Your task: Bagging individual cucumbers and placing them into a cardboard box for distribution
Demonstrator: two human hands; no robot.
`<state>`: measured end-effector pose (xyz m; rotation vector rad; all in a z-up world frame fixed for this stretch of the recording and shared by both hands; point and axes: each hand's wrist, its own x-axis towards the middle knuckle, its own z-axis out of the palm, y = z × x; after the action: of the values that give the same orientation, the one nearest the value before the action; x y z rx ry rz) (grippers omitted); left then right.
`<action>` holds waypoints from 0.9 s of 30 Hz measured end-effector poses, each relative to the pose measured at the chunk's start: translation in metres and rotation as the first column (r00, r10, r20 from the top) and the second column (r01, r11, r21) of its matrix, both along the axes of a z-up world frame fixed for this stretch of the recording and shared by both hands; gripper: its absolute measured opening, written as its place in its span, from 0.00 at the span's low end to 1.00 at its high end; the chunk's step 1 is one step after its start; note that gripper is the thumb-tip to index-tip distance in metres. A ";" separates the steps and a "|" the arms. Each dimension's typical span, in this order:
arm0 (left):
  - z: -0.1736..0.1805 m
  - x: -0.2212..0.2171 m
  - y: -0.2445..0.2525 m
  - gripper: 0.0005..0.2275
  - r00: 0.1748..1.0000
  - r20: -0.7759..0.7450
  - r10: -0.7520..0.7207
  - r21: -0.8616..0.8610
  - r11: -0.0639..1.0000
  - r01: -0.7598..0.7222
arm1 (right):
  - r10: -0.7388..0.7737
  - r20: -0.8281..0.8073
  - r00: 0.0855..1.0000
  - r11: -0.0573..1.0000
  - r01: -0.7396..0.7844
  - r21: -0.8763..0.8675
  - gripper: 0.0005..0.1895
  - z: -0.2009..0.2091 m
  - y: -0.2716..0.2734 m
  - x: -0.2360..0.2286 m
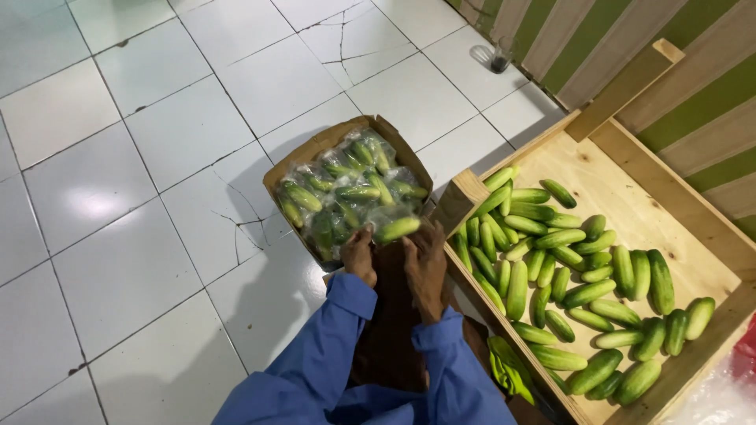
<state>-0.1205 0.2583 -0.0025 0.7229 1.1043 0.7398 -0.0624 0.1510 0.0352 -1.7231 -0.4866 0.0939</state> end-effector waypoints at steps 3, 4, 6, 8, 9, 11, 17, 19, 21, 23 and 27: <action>-0.062 0.018 0.025 0.16 0.992 -0.124 -0.017 -0.067 0.998 0.009 | 0.076 0.252 0.965 0.995 -0.056 -0.083 0.36 -0.010 0.026 0.009; -0.080 0.024 0.030 0.13 0.972 -0.235 0.019 0.044 0.999 -0.009 | 0.161 0.300 0.940 0.964 -0.085 -0.251 0.35 -0.029 0.033 0.013; -0.124 0.038 0.037 0.10 0.939 -0.337 0.066 0.153 0.988 -0.015 | 0.251 0.332 0.909 0.904 -0.099 -0.415 0.34 -0.057 0.038 0.015; -0.173 0.058 0.052 0.05 0.974 -0.216 0.065 0.076 0.996 -0.050 | 0.428 0.485 0.763 0.613 0.149 -0.776 0.28 -0.072 0.041 0.014; -0.182 0.059 0.057 0.05 0.973 -0.220 0.069 0.069 0.996 -0.055 | 0.436 0.478 0.762 0.608 0.142 -0.781 0.28 -0.087 0.045 0.020; -0.200 0.062 0.067 0.06 0.934 -0.352 -0.059 0.144 0.983 0.116 | 0.424 0.398 0.813 0.593 0.082 -0.801 0.21 -0.119 0.052 0.033; -0.133 0.025 0.090 0.15 0.523 -0.738 -0.427 0.127 0.673 0.729 | 0.388 0.430 0.815 0.566 0.157 -0.809 0.17 -0.134 0.049 0.031; -0.102 0.024 0.083 0.13 0.434 -0.806 -0.403 0.120 0.607 0.786 | 0.400 0.467 0.789 0.594 0.166 -0.788 0.16 -0.143 0.049 0.034; -0.088 0.024 0.077 0.11 0.340 -0.864 -0.372 0.100 0.536 0.838 | 0.410 0.500 0.763 0.617 0.172 -0.768 0.15 -0.146 0.047 0.035; -0.090 0.026 0.075 0.12 0.352 -0.851 -0.389 0.066 0.585 0.808 | 0.452 0.516 0.728 0.623 0.156 -0.767 0.14 -0.143 0.046 0.037; -0.157 0.029 0.083 0.13 0.283 -0.913 -0.294 0.095 0.522 0.848 | 0.409 0.506 0.760 0.601 0.193 -0.775 0.13 -0.075 0.048 0.022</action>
<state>-0.0915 0.3417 -0.1595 2.1071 1.2445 -0.0784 -0.0399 0.1989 -0.0403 -2.6364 -1.2308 -0.2569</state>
